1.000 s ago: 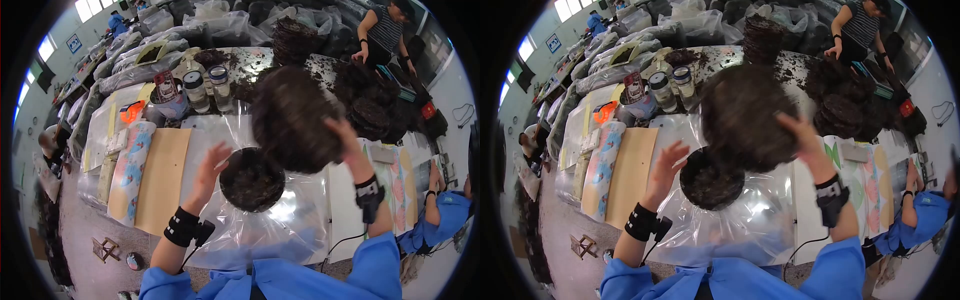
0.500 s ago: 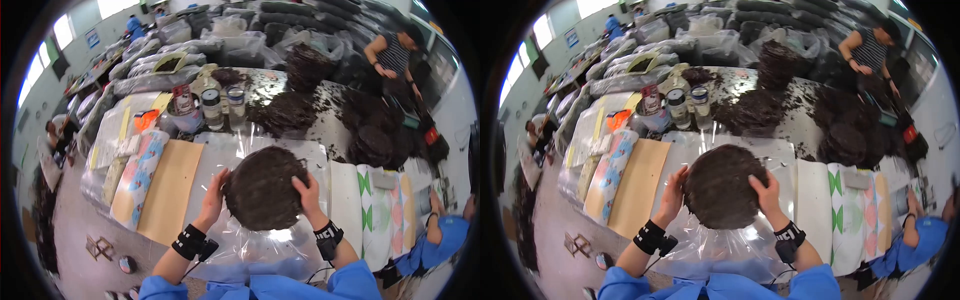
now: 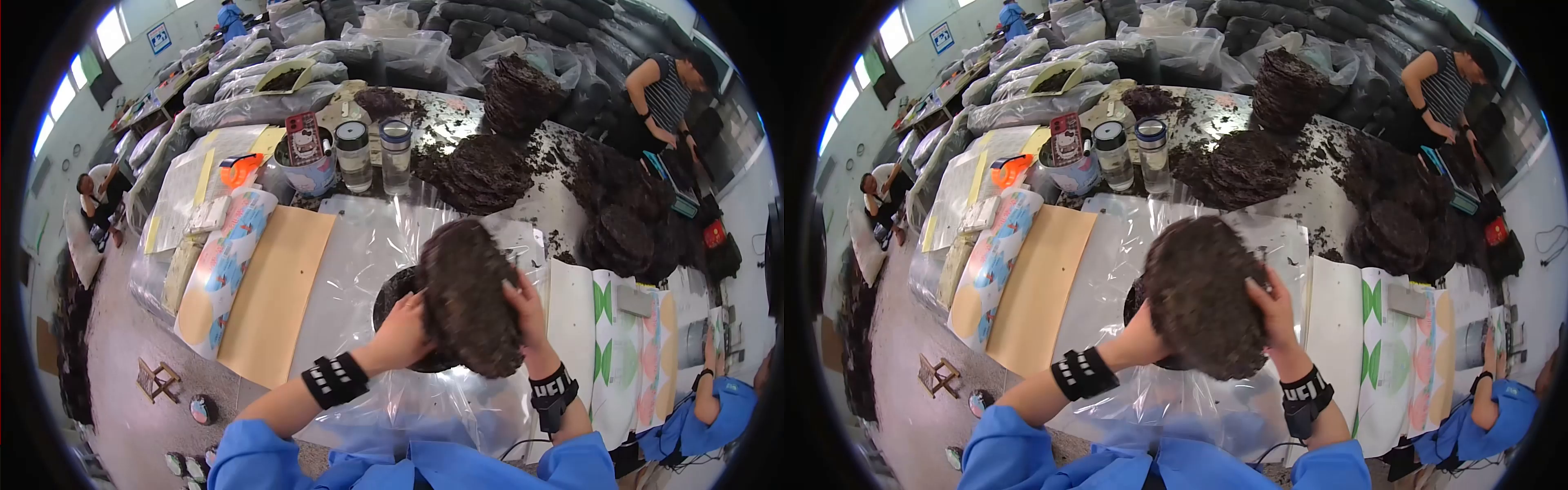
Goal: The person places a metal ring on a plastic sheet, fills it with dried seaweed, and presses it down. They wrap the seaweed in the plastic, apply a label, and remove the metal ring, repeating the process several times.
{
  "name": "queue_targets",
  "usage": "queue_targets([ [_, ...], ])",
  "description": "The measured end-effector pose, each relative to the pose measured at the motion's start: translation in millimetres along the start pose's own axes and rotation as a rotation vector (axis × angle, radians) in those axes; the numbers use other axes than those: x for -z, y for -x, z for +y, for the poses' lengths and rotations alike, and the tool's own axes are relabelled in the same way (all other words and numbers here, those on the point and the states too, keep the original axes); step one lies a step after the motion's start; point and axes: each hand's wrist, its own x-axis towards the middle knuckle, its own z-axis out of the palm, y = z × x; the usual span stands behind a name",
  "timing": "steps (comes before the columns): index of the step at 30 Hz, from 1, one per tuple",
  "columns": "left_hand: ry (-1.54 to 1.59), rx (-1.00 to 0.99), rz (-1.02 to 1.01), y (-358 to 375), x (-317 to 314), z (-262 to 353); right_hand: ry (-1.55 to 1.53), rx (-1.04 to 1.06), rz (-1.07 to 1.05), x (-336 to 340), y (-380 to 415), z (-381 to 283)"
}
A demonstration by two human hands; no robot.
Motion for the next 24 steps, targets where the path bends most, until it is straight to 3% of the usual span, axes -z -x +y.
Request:
queue_targets([
  [1,0.38,0.048,0.127,5,7,-6,0.05,-0.037,0.052,-21,7,-4],
  [3,1.19,0.667,0.325,18,32,-27,0.218,-0.011,-0.005,-20,2,17],
  [4,1.525,0.492,0.6,19,34,-31,0.395,0.047,0.008,-21,-1,24],
  [5,1.529,0.494,0.588,18,32,-32,0.394,0.047,0.02,-22,1,28],
  [7,0.752,0.497,0.399,15,30,-27,0.956,0.231,0.01,-38,3,19],
  [8,0.306,0.412,0.39,13,29,-15,0.979,0.131,0.008,-38,1,20],
  [9,0.243,0.398,0.457,12,22,-11,0.978,0.137,0.014,-44,2,16],
  [11,0.293,0.453,0.484,10,20,-14,1.526,0.675,-0.072,-62,8,2],
  [12,0.296,0.454,0.464,6,20,-13,1.523,0.658,-0.059,-70,7,3],
  [14,-0.066,0.435,0.383,-1,24,-6,1.57,0.619,-0.619,-81,4,9],
  [15,-0.062,0.436,0.37,-5,27,-7,1.566,0.605,-0.614,-77,2,16],
  [17,-0.346,-0.08,0.143,-11,34,-14,1.709,0.494,-0.718,-70,-5,36],
  [18,-0.157,-0.281,-0.137,-17,37,-22,1.696,0.476,-0.733,-67,-7,38],
  [23,-0.137,-0.324,-0.262,-40,2,-36,1.646,0.388,-0.682,-63,-10,59],
  [24,-0.078,-0.308,-0.285,-43,-1,-40,1.656,0.191,-0.737,-61,-12,66],
])
